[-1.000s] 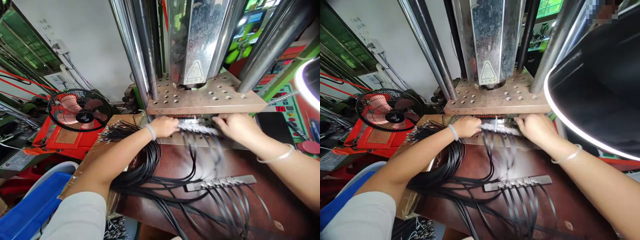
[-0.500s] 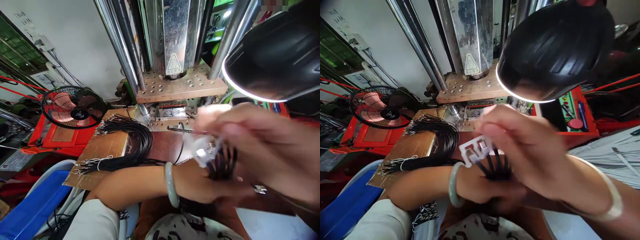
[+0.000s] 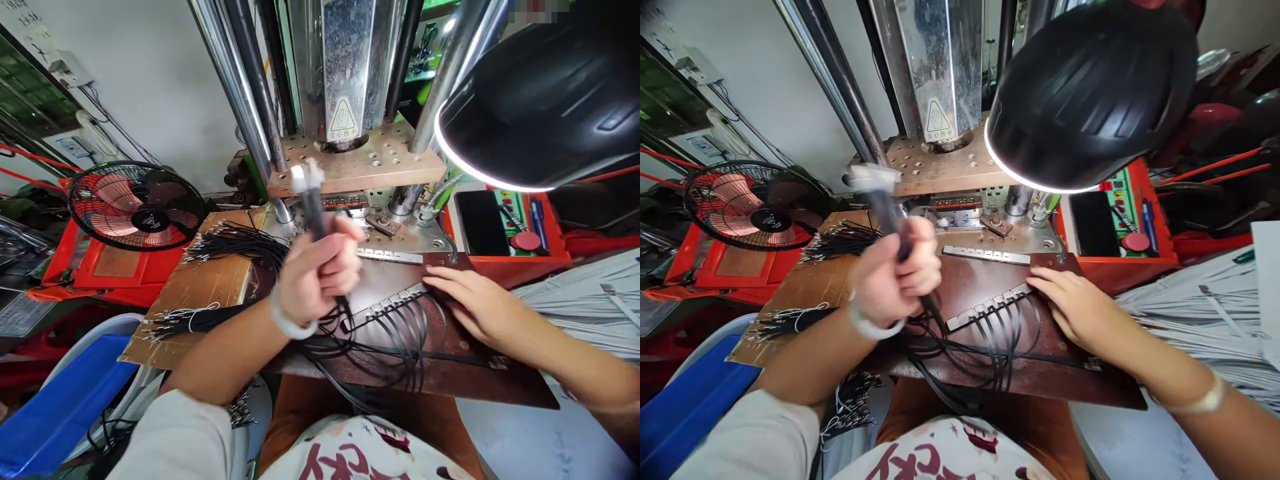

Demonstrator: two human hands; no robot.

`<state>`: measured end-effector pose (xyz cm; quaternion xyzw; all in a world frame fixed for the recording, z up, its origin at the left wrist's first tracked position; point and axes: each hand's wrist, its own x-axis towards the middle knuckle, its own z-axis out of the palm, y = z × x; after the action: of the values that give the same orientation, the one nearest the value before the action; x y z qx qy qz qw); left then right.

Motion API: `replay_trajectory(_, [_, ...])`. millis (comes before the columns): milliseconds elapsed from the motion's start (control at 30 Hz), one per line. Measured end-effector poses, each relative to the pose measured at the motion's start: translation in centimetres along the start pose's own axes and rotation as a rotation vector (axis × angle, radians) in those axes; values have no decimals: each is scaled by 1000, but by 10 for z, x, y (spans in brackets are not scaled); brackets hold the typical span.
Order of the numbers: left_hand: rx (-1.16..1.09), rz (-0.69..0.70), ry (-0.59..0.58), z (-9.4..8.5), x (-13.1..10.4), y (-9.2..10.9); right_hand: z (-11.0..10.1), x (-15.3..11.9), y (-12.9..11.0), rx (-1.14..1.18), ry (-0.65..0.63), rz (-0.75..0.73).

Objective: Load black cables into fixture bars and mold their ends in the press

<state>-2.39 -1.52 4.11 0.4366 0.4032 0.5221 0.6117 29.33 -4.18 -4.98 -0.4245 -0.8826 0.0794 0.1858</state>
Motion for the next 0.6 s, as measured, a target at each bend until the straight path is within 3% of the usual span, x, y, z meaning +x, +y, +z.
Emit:
replay_trajectory(67, [296,231,193,-59,-9,28,8,25,4,62,-71,-66])
replay_trajectory(167, [941,411,600,-149,-10,61,14,44,3,83,-140,-100])
replay_trajectory(233, [1217,520,647,-171,-11,61,21,48,1,54,-138,-98])
replay_trajectory(300, [1586,629,436,-152,-13,38,31,50,-3,-2,-92,-96])
replay_trajectory(367, [1882,606,-26,-111,-13,3,40,56,-6,-81,-43,-122])
replay_trajectory(433, [1970,554,-482,-73,-6,-29,41,67,-7,-169,-7,-175])
replay_trajectory(467, [1970,517,-637,-61,2,-39,39,76,-7,-213,-5,-199])
replay_trajectory(500, [1961,485,-713,-55,14,-44,35,88,-6,-260,-8,-202])
replay_trajectory(533, [1958,453,-712,-53,29,-45,30,103,-3,-301,-10,-177])
replay_trajectory(600, [1970,406,-532,-60,69,-36,21,141,8,-351,1,-70])
